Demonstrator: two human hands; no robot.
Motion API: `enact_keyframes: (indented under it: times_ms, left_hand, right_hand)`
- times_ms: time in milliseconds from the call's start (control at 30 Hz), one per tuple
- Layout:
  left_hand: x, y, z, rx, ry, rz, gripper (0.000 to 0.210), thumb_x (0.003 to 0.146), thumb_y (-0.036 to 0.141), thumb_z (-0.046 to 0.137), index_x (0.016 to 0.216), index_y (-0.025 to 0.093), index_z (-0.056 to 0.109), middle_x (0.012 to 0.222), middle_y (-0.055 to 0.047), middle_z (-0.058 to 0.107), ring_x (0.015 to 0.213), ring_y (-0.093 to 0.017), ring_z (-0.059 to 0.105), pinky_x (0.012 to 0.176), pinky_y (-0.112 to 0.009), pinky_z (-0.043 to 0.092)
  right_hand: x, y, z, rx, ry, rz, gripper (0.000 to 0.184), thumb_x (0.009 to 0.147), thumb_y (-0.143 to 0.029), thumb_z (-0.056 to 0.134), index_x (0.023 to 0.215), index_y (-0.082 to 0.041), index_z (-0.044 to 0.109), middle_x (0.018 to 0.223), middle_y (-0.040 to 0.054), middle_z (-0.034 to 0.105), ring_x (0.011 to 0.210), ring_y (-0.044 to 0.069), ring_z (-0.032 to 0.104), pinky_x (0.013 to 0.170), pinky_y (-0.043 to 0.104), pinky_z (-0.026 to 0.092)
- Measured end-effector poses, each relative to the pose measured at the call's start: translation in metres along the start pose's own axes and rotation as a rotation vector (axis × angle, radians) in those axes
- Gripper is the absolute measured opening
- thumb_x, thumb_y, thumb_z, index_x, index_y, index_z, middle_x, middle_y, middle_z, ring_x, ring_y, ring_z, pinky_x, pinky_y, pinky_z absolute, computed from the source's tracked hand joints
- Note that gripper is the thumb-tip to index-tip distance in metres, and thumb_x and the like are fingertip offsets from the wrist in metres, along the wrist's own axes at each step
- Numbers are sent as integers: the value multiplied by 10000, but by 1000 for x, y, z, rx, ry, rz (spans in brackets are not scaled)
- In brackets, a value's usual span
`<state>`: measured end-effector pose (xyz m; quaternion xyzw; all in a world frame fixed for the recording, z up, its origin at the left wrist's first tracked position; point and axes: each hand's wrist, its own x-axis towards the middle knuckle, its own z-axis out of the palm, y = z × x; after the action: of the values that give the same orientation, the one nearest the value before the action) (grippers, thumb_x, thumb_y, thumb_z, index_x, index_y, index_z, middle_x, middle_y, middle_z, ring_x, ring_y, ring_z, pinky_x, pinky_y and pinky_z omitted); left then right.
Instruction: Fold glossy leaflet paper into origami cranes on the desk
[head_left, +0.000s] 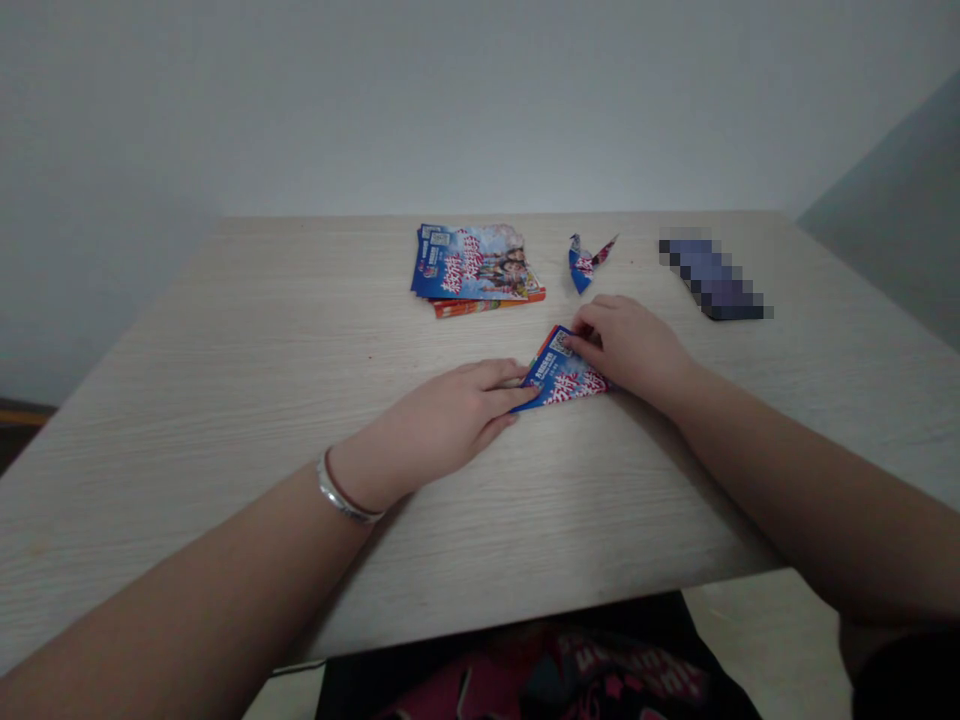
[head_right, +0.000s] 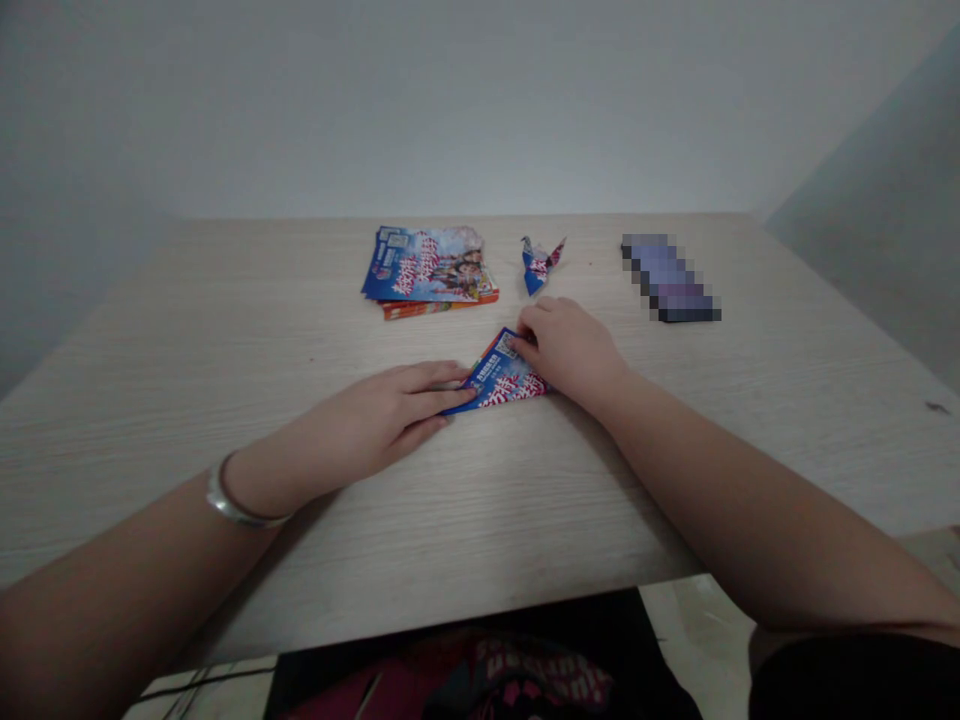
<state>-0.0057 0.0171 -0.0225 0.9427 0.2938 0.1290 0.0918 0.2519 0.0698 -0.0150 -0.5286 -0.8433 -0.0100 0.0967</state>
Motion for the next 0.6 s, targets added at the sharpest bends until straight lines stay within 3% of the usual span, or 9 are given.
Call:
enact_keyframes:
  times_ms: [200, 333, 500, 600]
  left_hand:
    - [-1, -2, 0, 37, 42, -5, 388, 1040, 234, 484, 1388, 161, 638, 1398, -130, 657, 1273, -246, 634, 1136, -432, 508]
    - [-1, -2, 2, 63, 49, 24, 375, 1033, 243, 510, 1363, 146, 661, 1388, -148, 659, 1270, -266, 633, 1130, -449, 514]
    - [0, -2, 3, 61, 48, 25, 383, 1024, 208, 512, 1370, 124, 654, 1372, -173, 656, 1261, -279, 633, 1114, -468, 523]
    - [0, -2, 3, 44, 42, 23, 386, 1027, 199, 503, 1378, 133, 648, 1366, -173, 655, 1261, -277, 630, 1106, -469, 525]
  right_hand:
    - [4, -2, -1, 24, -38, 108, 213, 964, -361, 611, 853, -198, 690, 871, 76, 718, 798, 229, 615, 684, 347, 404]
    - [6, -1, 2, 61, -17, 93, 190, 945, -366, 648, 899, -193, 713, 876, 72, 725, 787, 225, 615, 688, 348, 420]
    - [4, 0, 7, 109, 93, -35, 277, 953, -248, 607, 1194, -198, 735, 1106, 106, 756, 1011, 273, 662, 907, 415, 504]
    - [0, -2, 9, 106, 105, -191, 282, 972, -283, 575, 1164, -205, 765, 1183, 107, 754, 1111, 288, 652, 1017, 455, 488]
